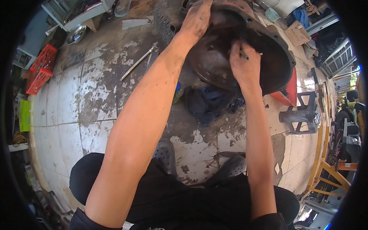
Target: The person sits on the floor and works on a large, rusty engine casing. They use a metal tool to scrape and clean the interior surfaces of the casing, occasionally wiping it with a cloth. The person also picks up a plastic bottle and pours liquid into the casing before continuing to clean.
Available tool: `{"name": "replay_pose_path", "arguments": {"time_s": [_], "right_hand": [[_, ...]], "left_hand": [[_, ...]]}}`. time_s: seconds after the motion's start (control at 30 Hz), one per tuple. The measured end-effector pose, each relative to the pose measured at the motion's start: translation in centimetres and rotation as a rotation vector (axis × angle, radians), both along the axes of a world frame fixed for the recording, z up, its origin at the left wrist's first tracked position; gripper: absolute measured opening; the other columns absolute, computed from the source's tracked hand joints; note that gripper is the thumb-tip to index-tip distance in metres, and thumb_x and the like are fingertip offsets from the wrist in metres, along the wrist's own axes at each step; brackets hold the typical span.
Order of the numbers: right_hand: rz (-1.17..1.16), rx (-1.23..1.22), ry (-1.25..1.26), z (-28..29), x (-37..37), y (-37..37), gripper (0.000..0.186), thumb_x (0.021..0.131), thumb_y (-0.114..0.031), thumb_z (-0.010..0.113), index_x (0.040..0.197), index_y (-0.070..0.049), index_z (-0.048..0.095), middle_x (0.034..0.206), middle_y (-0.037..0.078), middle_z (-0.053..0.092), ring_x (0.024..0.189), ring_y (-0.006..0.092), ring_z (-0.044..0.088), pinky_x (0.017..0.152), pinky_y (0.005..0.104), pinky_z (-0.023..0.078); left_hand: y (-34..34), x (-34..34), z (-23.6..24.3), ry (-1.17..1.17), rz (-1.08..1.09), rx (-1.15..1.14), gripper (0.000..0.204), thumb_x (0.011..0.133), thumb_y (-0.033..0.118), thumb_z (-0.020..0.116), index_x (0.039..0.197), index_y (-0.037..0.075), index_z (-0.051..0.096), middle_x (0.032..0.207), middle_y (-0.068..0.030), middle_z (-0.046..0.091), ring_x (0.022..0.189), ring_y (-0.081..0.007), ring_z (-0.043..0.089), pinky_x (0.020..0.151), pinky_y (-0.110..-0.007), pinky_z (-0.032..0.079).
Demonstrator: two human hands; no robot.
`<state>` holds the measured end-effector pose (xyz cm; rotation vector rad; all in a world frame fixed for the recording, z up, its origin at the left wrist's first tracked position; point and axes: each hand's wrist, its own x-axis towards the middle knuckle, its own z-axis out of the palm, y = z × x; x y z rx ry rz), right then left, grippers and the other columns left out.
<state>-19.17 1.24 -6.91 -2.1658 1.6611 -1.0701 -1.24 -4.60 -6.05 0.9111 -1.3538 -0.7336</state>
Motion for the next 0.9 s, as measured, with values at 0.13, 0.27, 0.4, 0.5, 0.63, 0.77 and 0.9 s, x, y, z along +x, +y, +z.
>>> {"name": "replay_pose_path", "arguments": {"time_s": [0.13, 0.27, 0.4, 0.5, 0.63, 0.77, 0.9], "right_hand": [[0.103, -0.070, -0.189, 0.7, 0.3, 1.5, 0.028, 0.100, -0.019, 0.051, 0.118, -0.003, 0.067, 0.091, 0.014, 0.074, 0.085, 0.0303, 0.072, 0.082, 0.0367, 0.053], [0.171, -0.313, -0.066, -0.2, -0.6, -1.6, 0.029, 0.102, -0.018, 0.048, 0.119, -0.004, 0.066, 0.094, 0.015, 0.073, 0.087, 0.0244, 0.071, 0.080, 0.0342, 0.054], [-0.013, -0.229, -0.040, -2.0, -2.2, -1.2, 0.027, 0.102, -0.013, 0.048, 0.117, -0.003, 0.067, 0.095, 0.013, 0.072, 0.081, 0.0203, 0.068, 0.077, 0.0336, 0.054], [0.190, -0.339, -0.132, 0.1, -0.2, 0.3, 0.020, 0.097, -0.007, 0.053, 0.110, -0.001, 0.067, 0.098, 0.018, 0.070, 0.091, 0.0340, 0.069, 0.083, 0.0400, 0.053], [0.170, -0.511, -0.030, -0.4, -0.1, -1.7, 0.020, 0.095, -0.004, 0.053, 0.111, 0.000, 0.065, 0.096, 0.019, 0.067, 0.088, 0.0372, 0.065, 0.079, 0.0421, 0.052], [0.135, -0.154, -0.144, -1.7, -0.2, 0.2, 0.022, 0.097, -0.004, 0.051, 0.114, 0.000, 0.064, 0.097, 0.019, 0.068, 0.087, 0.0334, 0.066, 0.080, 0.0395, 0.051], [0.205, -0.392, -0.094, -0.7, -0.3, -1.6, 0.024, 0.101, -0.010, 0.047, 0.117, -0.001, 0.063, 0.096, 0.017, 0.070, 0.084, 0.0259, 0.068, 0.077, 0.0327, 0.052]], "left_hand": [[0.5, 0.1, 0.6, 0.074, 0.016, 0.096, 0.083, 0.099, 0.067, 0.022, 0.126, 0.000, 0.062, 0.130, -0.0238, 0.060, 0.129, -0.0373, 0.050, 0.110, -0.039, 0.033], [0.2, -0.3, 1.2, 0.081, 0.056, 0.125, 0.079, 0.101, 0.064, 0.024, 0.125, 0.000, 0.064, 0.123, -0.0211, 0.066, 0.121, -0.0348, 0.057, 0.105, -0.038, 0.038], [0.7, -0.7, 1.3, 0.134, 0.038, 0.054, 0.075, 0.102, 0.061, 0.026, 0.124, 0.000, 0.064, 0.123, -0.0207, 0.066, 0.119, -0.0339, 0.058, 0.103, -0.038, 0.040], [0.4, -1.0, 0.9, 0.143, 0.072, 0.037, 0.074, 0.102, 0.059, 0.027, 0.124, -0.001, 0.064, 0.123, -0.0207, 0.066, 0.119, -0.0343, 0.058, 0.103, -0.038, 0.040], [-1.1, -0.9, 0.0, 0.130, 0.210, 0.104, 0.073, 0.102, 0.060, 0.027, 0.129, 0.002, 0.061, 0.126, -0.0223, 0.064, 0.123, -0.0357, 0.057, 0.105, -0.037, 0.039], [-1.1, -1.4, -0.4, 0.267, 0.181, 0.275, 0.083, 0.093, 0.074, 0.038, 0.065, -0.001, 0.057, 0.066, -0.0101, 0.058, 0.070, -0.0227, 0.052, 0.078, -0.039, 0.045], [-1.0, -2.0, -0.4, 0.298, 0.254, 0.199, 0.086, 0.092, 0.074, 0.040, 0.054, -0.002, 0.046, 0.053, -0.0085, 0.046, 0.062, -0.0216, 0.045, 0.072, -0.040, 0.042]]}}
